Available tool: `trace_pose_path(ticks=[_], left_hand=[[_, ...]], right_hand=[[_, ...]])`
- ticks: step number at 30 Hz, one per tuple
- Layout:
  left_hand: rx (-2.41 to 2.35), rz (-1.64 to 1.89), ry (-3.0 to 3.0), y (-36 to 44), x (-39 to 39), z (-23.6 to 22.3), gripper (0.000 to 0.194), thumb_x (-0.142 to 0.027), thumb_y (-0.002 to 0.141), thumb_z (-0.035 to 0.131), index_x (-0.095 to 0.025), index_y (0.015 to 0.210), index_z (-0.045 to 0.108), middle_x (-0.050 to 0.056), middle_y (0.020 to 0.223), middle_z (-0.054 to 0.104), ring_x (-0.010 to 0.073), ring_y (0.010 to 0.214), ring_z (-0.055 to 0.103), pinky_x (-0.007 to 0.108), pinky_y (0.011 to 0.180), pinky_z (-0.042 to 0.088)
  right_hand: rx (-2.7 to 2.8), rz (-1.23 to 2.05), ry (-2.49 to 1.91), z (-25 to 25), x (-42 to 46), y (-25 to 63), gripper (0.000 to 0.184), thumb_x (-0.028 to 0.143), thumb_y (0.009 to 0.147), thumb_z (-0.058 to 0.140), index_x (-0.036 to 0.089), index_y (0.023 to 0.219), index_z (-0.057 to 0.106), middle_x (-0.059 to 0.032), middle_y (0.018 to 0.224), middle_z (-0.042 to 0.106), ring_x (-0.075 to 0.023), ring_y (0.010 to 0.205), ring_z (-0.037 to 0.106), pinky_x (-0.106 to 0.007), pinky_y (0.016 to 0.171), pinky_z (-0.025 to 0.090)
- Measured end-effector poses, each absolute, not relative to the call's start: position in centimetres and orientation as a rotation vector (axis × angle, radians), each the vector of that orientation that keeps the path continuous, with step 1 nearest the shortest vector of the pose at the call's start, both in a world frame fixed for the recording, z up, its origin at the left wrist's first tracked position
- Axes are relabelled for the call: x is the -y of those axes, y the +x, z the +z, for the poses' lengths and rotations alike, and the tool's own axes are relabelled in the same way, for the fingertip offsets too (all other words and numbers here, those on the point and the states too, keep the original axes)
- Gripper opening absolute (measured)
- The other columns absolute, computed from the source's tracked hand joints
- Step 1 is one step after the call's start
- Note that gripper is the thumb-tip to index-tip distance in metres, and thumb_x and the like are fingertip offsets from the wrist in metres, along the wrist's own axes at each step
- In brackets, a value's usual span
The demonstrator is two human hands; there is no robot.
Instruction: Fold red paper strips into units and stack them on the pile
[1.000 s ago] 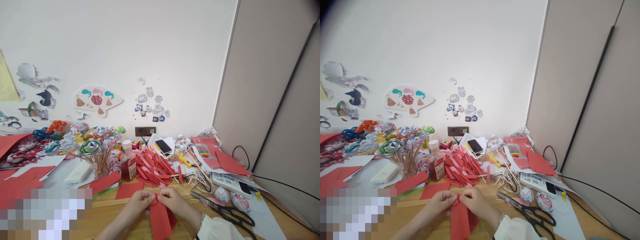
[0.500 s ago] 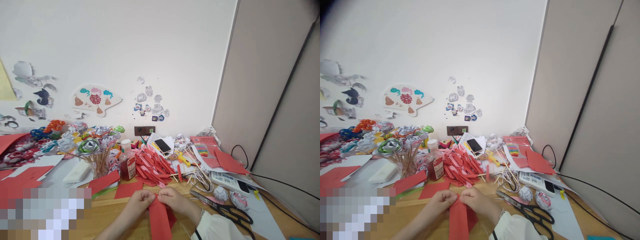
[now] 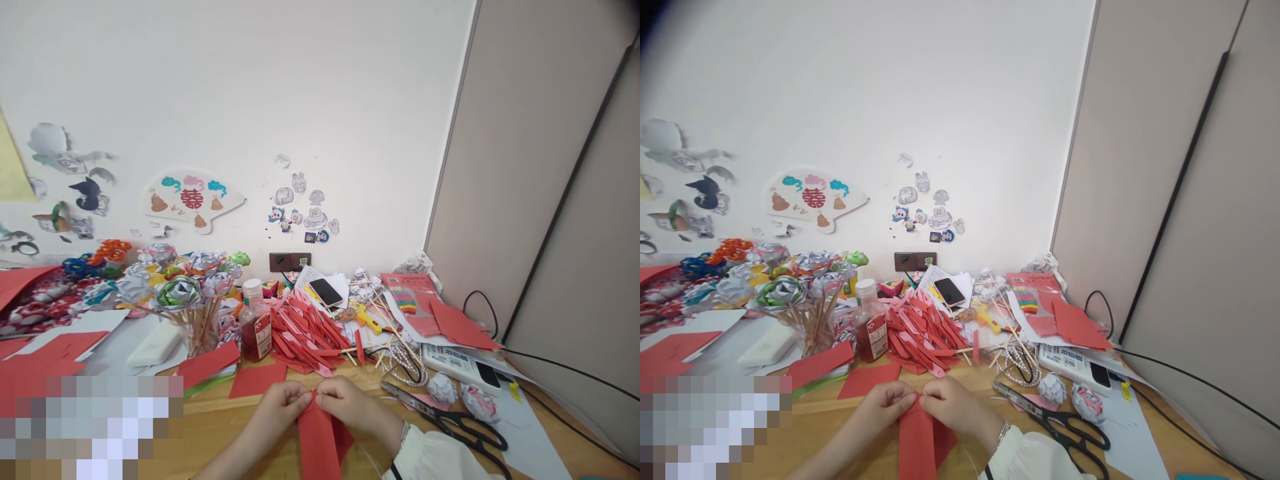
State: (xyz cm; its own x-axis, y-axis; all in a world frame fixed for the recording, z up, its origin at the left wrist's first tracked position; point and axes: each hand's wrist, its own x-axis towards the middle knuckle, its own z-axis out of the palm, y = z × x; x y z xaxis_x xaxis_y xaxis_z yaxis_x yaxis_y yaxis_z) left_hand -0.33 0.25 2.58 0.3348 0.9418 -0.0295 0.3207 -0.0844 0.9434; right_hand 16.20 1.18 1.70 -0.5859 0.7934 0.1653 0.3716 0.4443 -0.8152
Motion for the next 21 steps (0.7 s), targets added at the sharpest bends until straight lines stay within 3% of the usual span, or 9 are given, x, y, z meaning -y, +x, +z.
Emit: trace_pose_path(ticks=[7, 12, 21], left_hand=[[-1.195, 0.805, 1.67, -0.2, 0.0, 2.7, 0.032, -0.044, 0.065, 0.052, -0.014, 0.053, 0.054, -0.005, 0.05, 0.044, 0.0101, 0.051, 0.038, 0.02, 0.05, 0.028], [-1.255, 0.808, 1.763, -0.1, 0.4, 3.1, 0.025, -0.035, 0.068, 0.048, -0.015, 0.052, 0.051, -0.005, 0.051, 0.043, 0.0111, 0.054, 0.039, 0.02, 0.051, 0.028], [-1.169, 0.771, 1.878, -0.3, 0.5, 3.0, 0.034, -0.045, 0.071, 0.045, -0.017, 0.052, 0.045, -0.006, 0.051, 0.037, 0.0097, 0.051, 0.033, 0.019, 0.048, 0.026]], right_hand=[[2.176, 0.948, -0.998, 0.7, -1.6, 16.0, 0.024, 0.015, 0.07, 0.042, 0.016, 0.05, 0.03, 0.0065, 0.05, 0.027, -0.0063, 0.05, 0.028, -0.019, 0.045, 0.019], [2.164, 1.0, -0.942, 0.5, -1.5, 15.6, 0.03, 0.027, 0.075, 0.046, 0.016, 0.051, 0.032, 0.0067, 0.051, 0.026, -0.0061, 0.049, 0.027, -0.019, 0.044, 0.019], [2.074, 1.223, -0.888, 0.2, -1.2, 15.5, 0.03, 0.027, 0.073, 0.05, 0.016, 0.049, 0.035, 0.0067, 0.049, 0.028, -0.0058, 0.047, 0.027, -0.019, 0.043, 0.019]])
